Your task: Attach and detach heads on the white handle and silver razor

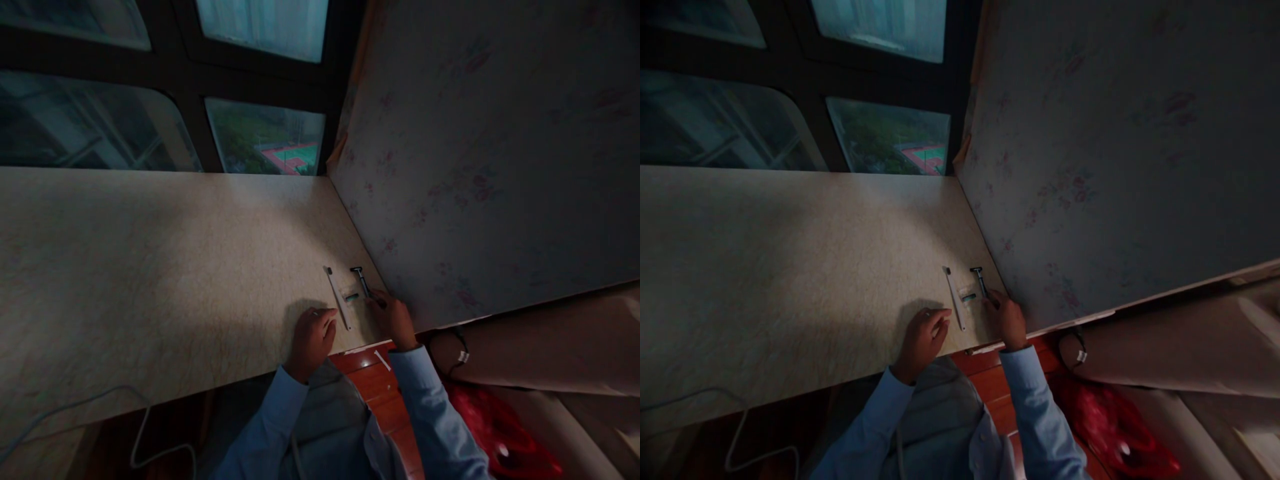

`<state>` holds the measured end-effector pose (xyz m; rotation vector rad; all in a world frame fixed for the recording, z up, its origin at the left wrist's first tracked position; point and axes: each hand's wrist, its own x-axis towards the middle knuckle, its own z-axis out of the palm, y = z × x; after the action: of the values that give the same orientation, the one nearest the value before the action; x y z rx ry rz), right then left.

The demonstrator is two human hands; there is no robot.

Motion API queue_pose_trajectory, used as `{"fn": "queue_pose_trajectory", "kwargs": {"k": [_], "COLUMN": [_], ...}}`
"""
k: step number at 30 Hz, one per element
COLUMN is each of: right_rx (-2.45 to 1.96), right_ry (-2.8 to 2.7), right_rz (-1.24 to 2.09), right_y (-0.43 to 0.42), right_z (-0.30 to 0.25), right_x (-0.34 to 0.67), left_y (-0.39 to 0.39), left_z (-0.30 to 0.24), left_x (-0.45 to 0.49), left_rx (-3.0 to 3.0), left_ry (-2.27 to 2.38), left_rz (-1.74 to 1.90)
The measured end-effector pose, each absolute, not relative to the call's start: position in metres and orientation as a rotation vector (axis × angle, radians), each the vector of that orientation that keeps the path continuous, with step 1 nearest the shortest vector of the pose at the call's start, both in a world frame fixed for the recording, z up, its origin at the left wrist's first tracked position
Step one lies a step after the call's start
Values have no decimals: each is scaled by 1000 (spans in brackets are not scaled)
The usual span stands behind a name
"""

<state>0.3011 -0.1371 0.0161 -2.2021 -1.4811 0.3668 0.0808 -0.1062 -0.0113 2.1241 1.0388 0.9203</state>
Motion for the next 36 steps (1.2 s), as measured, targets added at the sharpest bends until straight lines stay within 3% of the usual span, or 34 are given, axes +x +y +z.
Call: {"fn": "queue_pose_trajectory", "kwargs": {"k": [8,21,29,36], "right_rx": [-1995,-1460,-1452,-1488], "right_ry": [-1469,-1537,-1569,-1587], "right_rz": [362,826,907,802], "right_y": [-152,-133,-80,-67], "right_z": [28,22,4,-4], "right_x": [271,172,130,120], "left_y": [-106,-89,-59,-58], "left_z": [-12,-11,-1,-10], "left_x": [82,26,-67,-78], "left_rx": [2118,1705,1488,1608], "left_ry": [1038,1217,1579,1643], "left_rz": [934,1125,1223,1168]}}
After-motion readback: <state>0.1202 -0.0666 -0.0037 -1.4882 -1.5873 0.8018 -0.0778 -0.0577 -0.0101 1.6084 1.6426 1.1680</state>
